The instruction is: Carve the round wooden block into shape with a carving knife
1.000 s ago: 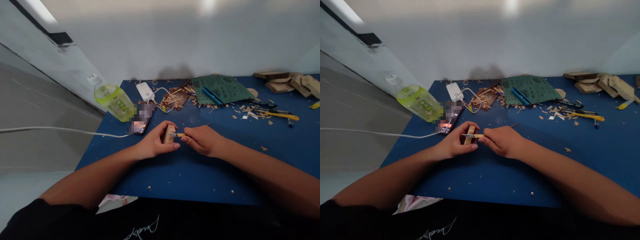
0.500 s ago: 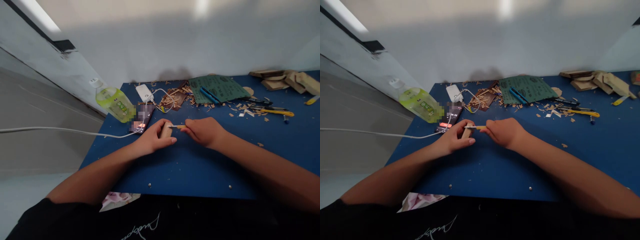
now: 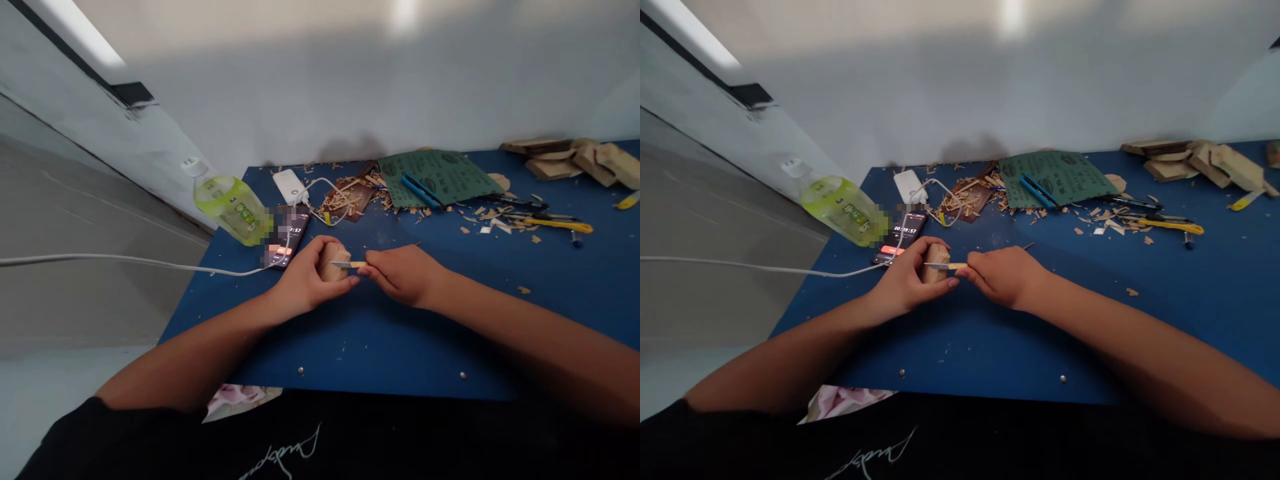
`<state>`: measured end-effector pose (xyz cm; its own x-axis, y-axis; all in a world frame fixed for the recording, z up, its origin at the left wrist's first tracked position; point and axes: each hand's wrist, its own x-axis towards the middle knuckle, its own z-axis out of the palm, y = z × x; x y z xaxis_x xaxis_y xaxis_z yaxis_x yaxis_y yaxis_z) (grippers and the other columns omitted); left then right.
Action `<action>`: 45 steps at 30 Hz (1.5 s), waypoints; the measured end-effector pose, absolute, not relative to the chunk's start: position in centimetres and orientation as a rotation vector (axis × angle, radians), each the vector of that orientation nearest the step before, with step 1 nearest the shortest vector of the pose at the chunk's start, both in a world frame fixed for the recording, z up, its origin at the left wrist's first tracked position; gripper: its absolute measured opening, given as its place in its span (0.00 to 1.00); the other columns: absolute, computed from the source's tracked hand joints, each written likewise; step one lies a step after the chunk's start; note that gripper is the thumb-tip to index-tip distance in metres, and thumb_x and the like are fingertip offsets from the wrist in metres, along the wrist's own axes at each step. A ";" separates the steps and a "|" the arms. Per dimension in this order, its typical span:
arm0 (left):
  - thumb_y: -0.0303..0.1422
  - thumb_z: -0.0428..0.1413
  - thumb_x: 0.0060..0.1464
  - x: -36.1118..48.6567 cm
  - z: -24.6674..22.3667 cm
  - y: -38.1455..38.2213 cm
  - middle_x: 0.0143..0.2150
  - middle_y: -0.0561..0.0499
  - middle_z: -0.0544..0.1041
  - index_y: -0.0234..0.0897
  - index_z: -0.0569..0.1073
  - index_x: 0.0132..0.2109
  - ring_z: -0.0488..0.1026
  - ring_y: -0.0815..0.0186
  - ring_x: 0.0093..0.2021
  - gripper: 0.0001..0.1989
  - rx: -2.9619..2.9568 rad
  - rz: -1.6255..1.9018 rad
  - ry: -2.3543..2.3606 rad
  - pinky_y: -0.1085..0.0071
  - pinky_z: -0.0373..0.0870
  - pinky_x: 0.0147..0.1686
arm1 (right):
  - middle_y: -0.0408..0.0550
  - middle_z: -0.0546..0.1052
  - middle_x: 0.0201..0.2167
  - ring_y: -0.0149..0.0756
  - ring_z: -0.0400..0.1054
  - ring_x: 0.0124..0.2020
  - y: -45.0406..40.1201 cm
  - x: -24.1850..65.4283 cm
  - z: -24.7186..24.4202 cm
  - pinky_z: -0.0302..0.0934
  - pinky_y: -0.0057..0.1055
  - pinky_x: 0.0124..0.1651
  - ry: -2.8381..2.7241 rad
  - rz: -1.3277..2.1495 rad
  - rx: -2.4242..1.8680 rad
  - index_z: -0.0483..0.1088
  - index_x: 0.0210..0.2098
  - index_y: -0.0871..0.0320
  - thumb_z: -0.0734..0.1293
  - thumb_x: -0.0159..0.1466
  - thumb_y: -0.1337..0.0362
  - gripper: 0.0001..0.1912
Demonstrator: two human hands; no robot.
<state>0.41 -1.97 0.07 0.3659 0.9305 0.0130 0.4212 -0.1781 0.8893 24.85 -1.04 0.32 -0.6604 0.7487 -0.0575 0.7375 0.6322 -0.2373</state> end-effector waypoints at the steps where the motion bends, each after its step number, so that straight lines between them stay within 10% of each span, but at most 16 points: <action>1: 0.44 0.71 0.52 0.4 0.2 -2.1 0.47 0.49 0.76 0.40 0.68 0.56 0.74 0.63 0.41 0.31 1.784 0.748 1.198 0.67 0.72 0.40 | 0.50 0.83 0.35 0.42 0.74 0.31 -1.1 24.8 0.4 0.38 0.34 0.31 -2.803 0.361 -1.280 0.70 0.46 0.56 0.48 0.80 0.47 0.26; 38: 0.50 0.70 0.52 -0.3 0.5 -0.7 0.47 0.48 0.77 0.38 0.69 0.57 0.75 0.60 0.42 0.34 1.872 0.658 1.392 0.63 0.71 0.42 | 0.60 0.84 0.40 0.48 0.78 0.34 3.3 27.4 -0.1 0.53 0.35 0.33 -2.499 0.096 -1.948 0.75 0.49 0.59 0.44 0.80 0.45 0.34; 45: 0.50 0.70 0.51 0.1 0.9 -1.2 0.40 0.53 0.73 0.39 0.68 0.55 0.69 0.66 0.35 0.33 1.630 0.655 1.179 0.69 0.67 0.35 | 0.51 0.82 0.36 0.40 0.73 0.34 1.0 26.3 0.1 0.47 0.33 0.34 -2.673 0.359 -1.358 0.72 0.45 0.56 0.46 0.80 0.44 0.32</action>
<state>0.12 -1.21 0.86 0.3827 0.9167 -0.1144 0.3868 -0.0466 0.9210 26.31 0.98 0.09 -0.5895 0.8078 0.0014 0.7787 0.5687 -0.2649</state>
